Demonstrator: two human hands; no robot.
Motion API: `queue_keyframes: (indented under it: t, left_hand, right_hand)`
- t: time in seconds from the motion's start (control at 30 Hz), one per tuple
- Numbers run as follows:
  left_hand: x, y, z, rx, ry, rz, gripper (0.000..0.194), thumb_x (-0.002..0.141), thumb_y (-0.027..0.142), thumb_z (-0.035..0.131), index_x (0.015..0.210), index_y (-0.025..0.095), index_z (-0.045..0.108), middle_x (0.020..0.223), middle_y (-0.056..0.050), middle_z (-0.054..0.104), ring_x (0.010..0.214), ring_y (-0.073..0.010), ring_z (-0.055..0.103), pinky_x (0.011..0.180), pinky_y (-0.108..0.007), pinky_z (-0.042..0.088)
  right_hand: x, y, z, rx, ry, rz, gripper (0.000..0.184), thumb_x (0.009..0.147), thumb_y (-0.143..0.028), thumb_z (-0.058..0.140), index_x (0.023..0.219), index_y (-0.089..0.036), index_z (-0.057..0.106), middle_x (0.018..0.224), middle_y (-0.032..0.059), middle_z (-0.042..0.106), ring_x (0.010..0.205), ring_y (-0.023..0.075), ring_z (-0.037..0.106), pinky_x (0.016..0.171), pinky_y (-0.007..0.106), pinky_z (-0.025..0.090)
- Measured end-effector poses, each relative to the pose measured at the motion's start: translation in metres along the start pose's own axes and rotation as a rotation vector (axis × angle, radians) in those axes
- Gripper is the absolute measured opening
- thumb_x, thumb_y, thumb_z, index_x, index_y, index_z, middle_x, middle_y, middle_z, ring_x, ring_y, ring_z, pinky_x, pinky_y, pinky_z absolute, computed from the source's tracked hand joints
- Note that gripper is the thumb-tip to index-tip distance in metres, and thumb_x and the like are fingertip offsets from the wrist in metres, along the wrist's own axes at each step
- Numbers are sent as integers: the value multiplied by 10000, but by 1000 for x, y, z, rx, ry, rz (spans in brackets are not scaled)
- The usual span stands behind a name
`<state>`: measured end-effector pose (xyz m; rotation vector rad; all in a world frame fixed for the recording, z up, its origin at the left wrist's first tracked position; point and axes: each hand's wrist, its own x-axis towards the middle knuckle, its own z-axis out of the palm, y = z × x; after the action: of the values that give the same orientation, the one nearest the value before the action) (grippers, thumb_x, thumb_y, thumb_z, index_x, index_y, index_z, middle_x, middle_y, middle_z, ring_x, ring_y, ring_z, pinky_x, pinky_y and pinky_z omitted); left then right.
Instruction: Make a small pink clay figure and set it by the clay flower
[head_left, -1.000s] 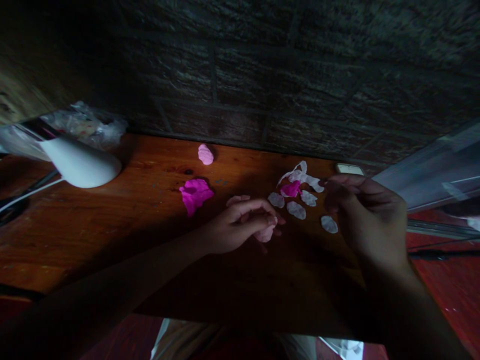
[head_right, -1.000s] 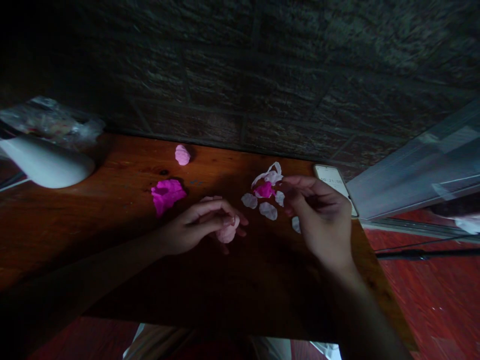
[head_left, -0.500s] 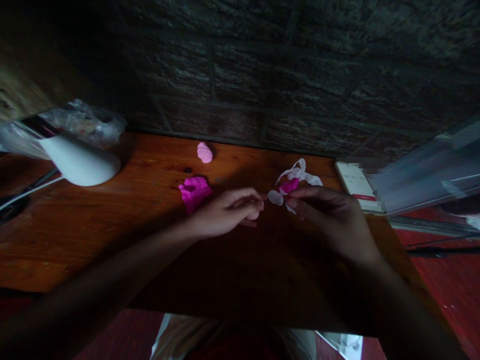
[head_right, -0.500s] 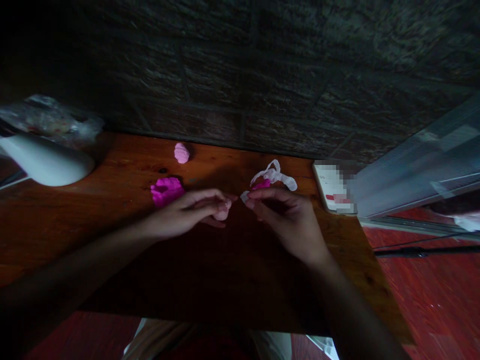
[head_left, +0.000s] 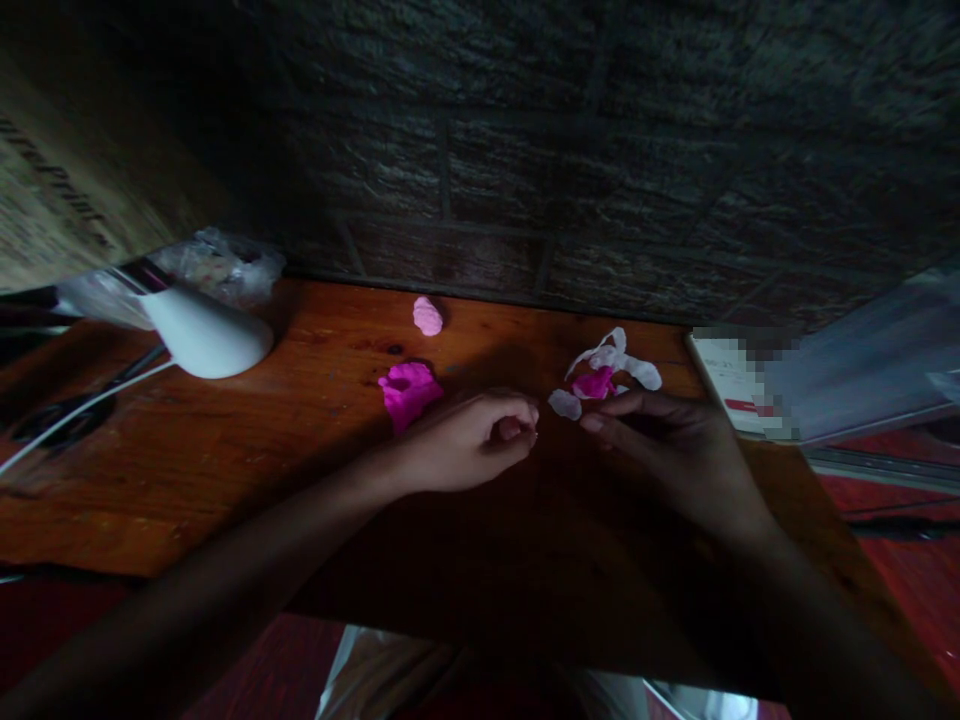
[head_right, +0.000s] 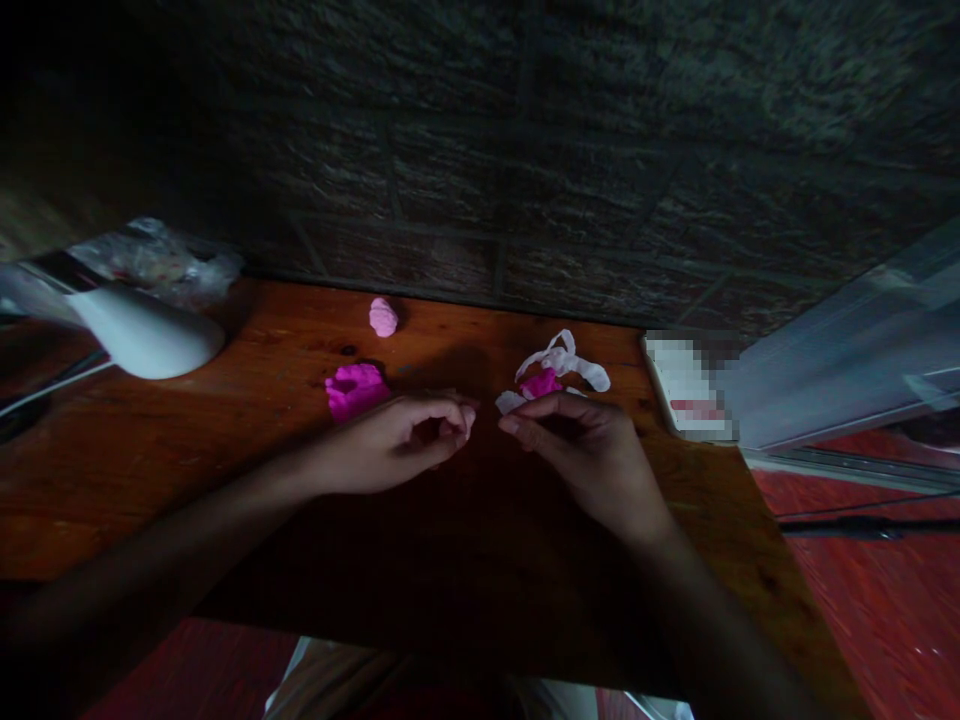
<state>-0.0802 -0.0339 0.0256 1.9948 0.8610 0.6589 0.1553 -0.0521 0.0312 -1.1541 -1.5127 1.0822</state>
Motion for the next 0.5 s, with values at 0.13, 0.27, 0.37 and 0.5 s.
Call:
queue_keyframes:
  t: [0.13, 0.27, 0.37, 0.5]
  left_hand:
    - [0, -3, 2, 24, -28, 39, 104, 925, 218, 600, 842, 182, 652, 883, -43, 678, 826, -159, 630, 769, -285, 512]
    - [0, -4, 2, -23, -35, 22, 100, 928, 226, 600, 864, 176, 659, 913, -50, 686, 865, -164, 637, 784, -285, 519]
    - [1, -2, 0, -196, -44, -74, 111, 927, 247, 610, 885, 160, 665, 907, -48, 681, 859, -159, 637, 787, -288, 528]
    - [4, 2, -1, -574, -27, -238, 124, 894, 258, 653, 920, 137, 660, 887, -35, 676, 851, -154, 659, 821, -311, 564]
  right_hand:
    - [-2, 4, 1, -11, -45, 27, 234, 795, -413, 866, 959, -247, 851, 815, 47, 826, 710, 176, 750, 652, 292, 629]
    - [-3, 6, 4, 19, -78, 56, 225, 872, -430, 796, 967, -230, 843, 787, 42, 818, 656, 150, 738, 593, 252, 613]
    - [-3, 8, 6, 0, -103, -1, 148, 886, -371, 792, 914, -234, 841, 789, 27, 815, 684, 135, 736, 630, 228, 609]
    - [-4, 10, 7, 55, -109, -57, 167, 848, -258, 830, 1014, -279, 840, 1018, 21, 845, 926, 163, 784, 868, 278, 634]
